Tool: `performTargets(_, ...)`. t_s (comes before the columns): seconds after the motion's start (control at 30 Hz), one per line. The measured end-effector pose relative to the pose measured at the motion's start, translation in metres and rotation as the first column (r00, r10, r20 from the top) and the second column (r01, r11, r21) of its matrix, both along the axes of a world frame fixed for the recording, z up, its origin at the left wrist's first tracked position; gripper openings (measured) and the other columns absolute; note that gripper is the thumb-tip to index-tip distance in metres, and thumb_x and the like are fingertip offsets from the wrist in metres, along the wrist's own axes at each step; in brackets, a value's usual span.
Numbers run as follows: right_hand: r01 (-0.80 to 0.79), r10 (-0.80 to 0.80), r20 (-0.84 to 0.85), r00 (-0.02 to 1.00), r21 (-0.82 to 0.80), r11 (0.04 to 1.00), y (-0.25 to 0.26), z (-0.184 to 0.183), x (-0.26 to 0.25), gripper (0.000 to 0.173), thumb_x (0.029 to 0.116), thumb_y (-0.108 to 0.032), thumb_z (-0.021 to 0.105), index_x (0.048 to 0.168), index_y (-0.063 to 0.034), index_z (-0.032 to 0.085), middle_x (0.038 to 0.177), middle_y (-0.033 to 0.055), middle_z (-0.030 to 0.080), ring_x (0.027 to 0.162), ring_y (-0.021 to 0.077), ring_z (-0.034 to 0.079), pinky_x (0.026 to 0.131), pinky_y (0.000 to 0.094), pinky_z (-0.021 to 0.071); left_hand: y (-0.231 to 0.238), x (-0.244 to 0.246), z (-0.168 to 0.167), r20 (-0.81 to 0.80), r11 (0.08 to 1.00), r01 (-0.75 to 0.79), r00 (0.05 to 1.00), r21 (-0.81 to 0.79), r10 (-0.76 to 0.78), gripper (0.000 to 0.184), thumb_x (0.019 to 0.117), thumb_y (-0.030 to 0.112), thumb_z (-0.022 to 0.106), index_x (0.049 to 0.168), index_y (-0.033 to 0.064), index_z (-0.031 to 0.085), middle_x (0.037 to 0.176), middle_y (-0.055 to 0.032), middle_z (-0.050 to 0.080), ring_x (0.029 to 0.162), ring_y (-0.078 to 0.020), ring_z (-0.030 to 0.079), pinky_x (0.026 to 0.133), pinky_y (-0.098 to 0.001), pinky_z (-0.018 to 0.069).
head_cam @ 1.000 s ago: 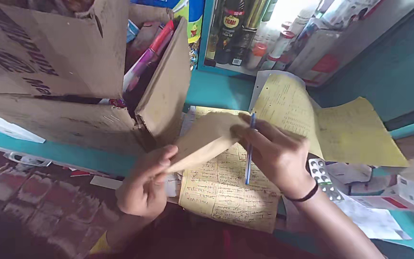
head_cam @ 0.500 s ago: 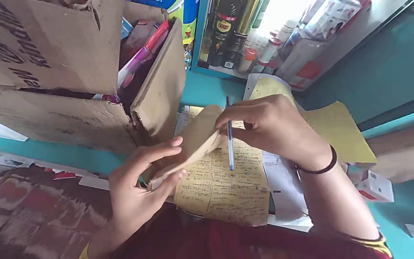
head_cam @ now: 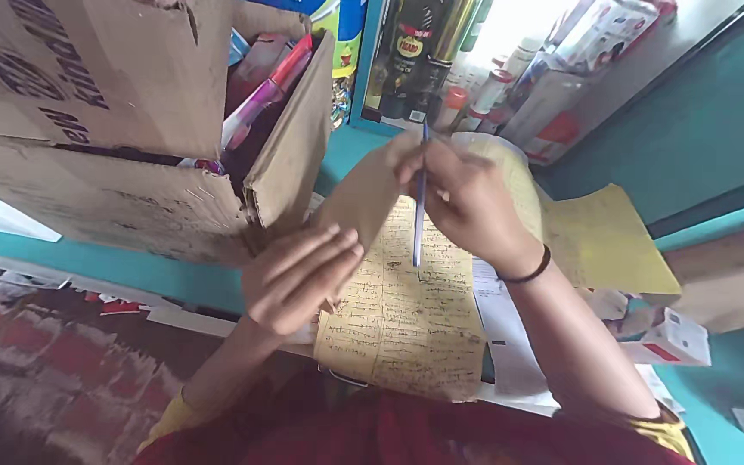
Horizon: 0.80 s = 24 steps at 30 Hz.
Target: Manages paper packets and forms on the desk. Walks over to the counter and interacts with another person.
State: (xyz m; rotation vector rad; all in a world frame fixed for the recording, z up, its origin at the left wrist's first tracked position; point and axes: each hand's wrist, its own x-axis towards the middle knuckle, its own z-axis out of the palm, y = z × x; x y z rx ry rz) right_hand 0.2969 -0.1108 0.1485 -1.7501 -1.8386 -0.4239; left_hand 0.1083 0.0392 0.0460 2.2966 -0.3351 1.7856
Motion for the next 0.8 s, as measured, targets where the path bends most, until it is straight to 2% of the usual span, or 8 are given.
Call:
performTargets(0.23,0.119,-0.15,-0.072,0.986,-0.326,0.938,-0.075,-0.042,-0.003,0.025,0.0896,-0.02,0.07,0.109,-0.0041,0.07,0.104,0.0113,0.072,0.087,0.0241,0.072,0.071,0.0432,0.0595,-0.033,-0.031,-0.043,-0.478,0.987,0.155,0.87,0.035,-0.12,0.025,0.1034,0.004,0.05,0.116,0.0098,0.072,0.119,-0.0064,0.075,0.119,-0.0188,0.068,0.11,-0.0384,0.0454)
performTargets(0.3,0.202,-0.235,-0.121,0.965,-0.235,0.951,-0.093,-0.036,-0.014,0.028,0.0938,-0.03,0.065,0.106,-0.0044,0.07,0.091,0.0056,0.071,0.076,0.0139,0.067,0.065,0.0324,0.0556,-0.034,-0.036,-0.044,-0.523,0.986,0.155,0.847,0.068,-0.097,0.027,0.1039,0.004,0.049,0.118,0.0097,0.071,0.122,-0.0054,0.074,0.121,-0.0189,0.066,0.11,-0.0386,0.0454)
performTargets(0.4,0.185,-0.205,-0.427,0.88,-0.09,0.979,-0.113,-0.039,-0.04,0.041,0.1065,-0.048,0.047,0.097,-0.0134,0.066,0.09,-0.0058,0.071,0.08,0.0005,0.067,0.071,0.0202,0.0569,-0.033,-0.044,-0.04,-0.586,0.985,0.142,0.808,0.094,-0.06,0.027,0.1045,0.006,0.048,0.121,0.0098,0.07,0.127,-0.004,0.072,0.125,-0.0186,0.064,0.111,-0.0415,0.0446)
performTargets(0.47,0.088,-0.099,-0.614,0.783,-0.047,0.995,-0.112,-0.051,-0.061,0.051,0.1085,-0.053,0.035,0.093,-0.0171,0.068,0.091,-0.009,0.071,0.091,0.0003,0.068,0.082,0.0212,0.0578,-0.033,-0.049,-0.035,-0.648,0.979,0.15,0.761,0.138,-0.025,0.034,0.1078,0.028,0.046,0.124,0.0077,0.068,0.131,-0.0062,0.07,0.128,-0.0204,0.062,0.111,-0.0432,0.0428)
performTargets(0.5,0.066,-0.088,-0.635,0.768,-0.059,0.996,-0.109,-0.058,-0.07,0.053,0.1091,-0.051,0.034,0.092,-0.0152,0.068,0.094,-0.007,0.072,0.097,0.0008,0.067,0.087,0.021,0.0561,-0.034,-0.05,-0.031,-0.67,0.976,0.164,0.742,0.142,-0.028,0.054,0.1074,0.049,0.039,0.125,0.0066,0.068,0.131,-0.0077,0.07,0.127,-0.0211,0.062,0.112,-0.0436,0.0424)
performTargets(0.57,0.14,-0.177,-0.519,0.836,-0.111,0.984,-0.1,-0.074,-0.084,0.044,0.1095,-0.039,0.043,0.09,-0.0081,0.068,0.102,0.0037,0.074,0.111,0.0095,0.067,0.096,0.0252,0.0533,-0.033,-0.046,-0.021,-0.676,0.971,0.225,0.728,0.079,-0.113,0.074,0.1023,0.067,0.029,0.118,0.0071,0.069,0.125,-0.0088,0.072,0.123,-0.022,0.065,0.11,-0.0423,0.044)
performTargets(0.7,0.315,-0.377,-0.248,0.892,-0.254,0.914,-0.081,-0.09,-0.094,0.027,0.1016,-0.028,0.055,0.11,-0.0075,0.071,0.126,0.0104,0.072,0.131,0.0297,0.06,0.105,0.0403,0.0506,-0.027,-0.026,-0.003,-0.655,0.973,0.216,0.747,0.077,-0.114,0.035,0.1083,0.026,0.044,0.112,0.0096,0.075,0.126,-0.0048,0.072,0.13,-0.022,0.061,0.117,-0.0446,0.0383)
performTargets(0.8,0.28,-0.353,-0.237,0.905,-0.295,0.914,-0.07,-0.095,-0.095,0.028,0.1025,-0.025,0.054,0.115,-0.0046,0.069,0.128,0.0132,0.07,0.134,0.0347,0.058,0.107,0.043,0.0497,-0.023,-0.012,-0.003,-0.74,0.977,0.186,0.671,0.108,-0.046,0.032,0.1048,0.027,0.048,0.114,0.0143,0.075,0.136,-0.0015,0.067,0.141,-0.0217,0.05,0.121,-0.0509,0.0291)
